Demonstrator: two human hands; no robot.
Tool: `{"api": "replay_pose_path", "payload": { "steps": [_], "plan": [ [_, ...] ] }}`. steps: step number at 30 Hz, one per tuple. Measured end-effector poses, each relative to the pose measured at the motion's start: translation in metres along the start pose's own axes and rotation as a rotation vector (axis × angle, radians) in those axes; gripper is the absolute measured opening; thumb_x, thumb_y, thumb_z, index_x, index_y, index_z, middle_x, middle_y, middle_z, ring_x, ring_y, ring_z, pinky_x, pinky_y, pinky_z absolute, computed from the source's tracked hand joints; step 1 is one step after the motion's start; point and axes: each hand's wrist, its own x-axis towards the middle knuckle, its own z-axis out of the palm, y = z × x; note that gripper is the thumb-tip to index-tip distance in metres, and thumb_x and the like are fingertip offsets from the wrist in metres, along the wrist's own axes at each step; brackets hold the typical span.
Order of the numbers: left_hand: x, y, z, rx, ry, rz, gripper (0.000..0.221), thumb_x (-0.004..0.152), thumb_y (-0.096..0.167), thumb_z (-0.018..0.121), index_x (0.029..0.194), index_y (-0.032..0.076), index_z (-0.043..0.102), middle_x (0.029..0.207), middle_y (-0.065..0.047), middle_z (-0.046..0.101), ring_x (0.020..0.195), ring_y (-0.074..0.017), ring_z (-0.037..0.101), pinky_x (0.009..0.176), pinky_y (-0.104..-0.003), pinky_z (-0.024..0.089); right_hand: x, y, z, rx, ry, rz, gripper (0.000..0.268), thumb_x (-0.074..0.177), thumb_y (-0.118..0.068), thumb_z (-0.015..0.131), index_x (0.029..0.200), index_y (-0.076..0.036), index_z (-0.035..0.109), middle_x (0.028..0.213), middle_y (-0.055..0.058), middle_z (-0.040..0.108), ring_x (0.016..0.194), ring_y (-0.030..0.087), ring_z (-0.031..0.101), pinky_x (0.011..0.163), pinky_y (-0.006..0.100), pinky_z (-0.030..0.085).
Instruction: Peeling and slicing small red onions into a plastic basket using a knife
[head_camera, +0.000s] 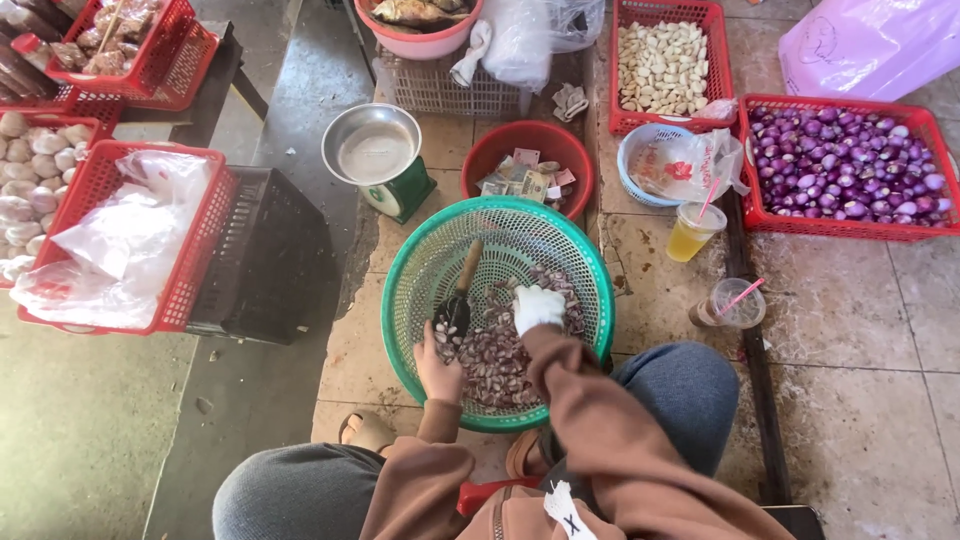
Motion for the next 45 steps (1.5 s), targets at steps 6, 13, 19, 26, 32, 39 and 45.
{"api": "replay_pose_path", "payload": {
  "steps": [6, 13, 19, 26, 32, 39, 45],
  "plan": [
    [-0.002, -0.001, 0.007, -0.003, 0.056, 0.057, 0.098, 0.063, -0.017, 0.056, 0.156, 0.011, 0.04, 0.107, -0.017, 0.05, 0.104, -0.0382, 0.058, 0.098, -0.041, 0.048, 0.037, -0.001, -0.012, -0.134, -0.358, -0.071, 0.036, 0.103, -0.042, 0.055, 0.123, -0.018, 0.073, 0.122, 0.003, 0.077, 0.119, 0.023, 0.071, 0.097, 0.041, 0.052],
    [-0.004, 0.009, 0.007, -0.158, -0.065, -0.088, 0.096, 0.064, -0.009, 0.057, 0.156, 0.015, 0.041, 0.117, -0.024, 0.054, 0.117, -0.0411, 0.056, 0.103, -0.044, 0.047, -0.008, -0.01, -0.018, 0.275, -0.253, -0.009, 0.034, 0.099, -0.053, 0.05, 0.124, -0.041, 0.069, 0.123, -0.008, 0.074, 0.118, 0.02, 0.069, 0.101, 0.038, 0.051],
    [-0.015, 0.043, 0.001, -0.465, -0.319, -0.29, 0.1, 0.067, -0.013, 0.052, 0.158, 0.024, 0.038, 0.15, -0.017, 0.046, 0.145, -0.0367, 0.036, 0.114, -0.044, 0.04, -0.061, -0.051, 0.001, 1.756, -0.347, 0.371, 0.032, 0.097, -0.023, 0.06, 0.126, -0.015, 0.07, 0.107, 0.004, 0.075, 0.105, 0.02, 0.073, 0.099, 0.028, 0.053],
    [-0.011, 0.006, 0.015, -0.056, -0.097, 0.094, 0.098, 0.062, -0.008, 0.054, 0.155, 0.019, 0.043, 0.113, -0.018, 0.054, 0.113, -0.0397, 0.058, 0.1, -0.043, 0.048, -0.062, -0.067, -0.046, 2.084, -0.504, 0.745, 0.04, 0.09, -0.034, 0.079, 0.118, -0.011, 0.061, 0.114, 0.01, 0.068, 0.084, 0.028, 0.072, 0.077, 0.033, 0.066],
    [-0.013, 0.012, 0.011, -0.018, -0.133, 0.184, 0.1, 0.06, -0.01, 0.053, 0.157, 0.014, 0.04, 0.109, -0.016, 0.051, 0.104, -0.0364, 0.057, 0.096, -0.041, 0.048, -0.087, -0.057, -0.078, 0.855, -0.611, 0.301, 0.099, 0.089, -0.091, 0.02, 0.14, -0.017, 0.063, 0.147, 0.003, 0.06, 0.142, 0.022, 0.05, 0.126, 0.041, 0.028],
    [-0.017, 0.032, 0.004, -0.111, -0.236, 0.135, 0.102, 0.064, -0.017, 0.05, 0.16, 0.015, 0.035, 0.102, -0.01, 0.045, 0.084, -0.0176, 0.045, 0.085, -0.026, 0.044, -0.083, -0.063, -0.061, 1.86, -0.296, 0.635, 0.044, 0.087, -0.038, 0.085, 0.106, 0.0, 0.077, 0.099, 0.01, 0.072, 0.092, 0.022, 0.069, 0.092, 0.032, 0.054],
    [-0.016, 0.027, 0.008, -0.079, -0.196, 0.185, 0.098, 0.066, -0.019, 0.049, 0.158, 0.012, 0.038, 0.1, -0.008, 0.045, 0.082, -0.0173, 0.045, 0.083, -0.026, 0.043, -0.077, -0.037, -0.045, 0.945, -0.53, 0.326, 0.087, 0.089, -0.091, 0.033, 0.139, -0.027, 0.065, 0.143, -0.004, 0.065, 0.14, 0.017, 0.053, 0.126, 0.038, 0.029]
  ]
}}
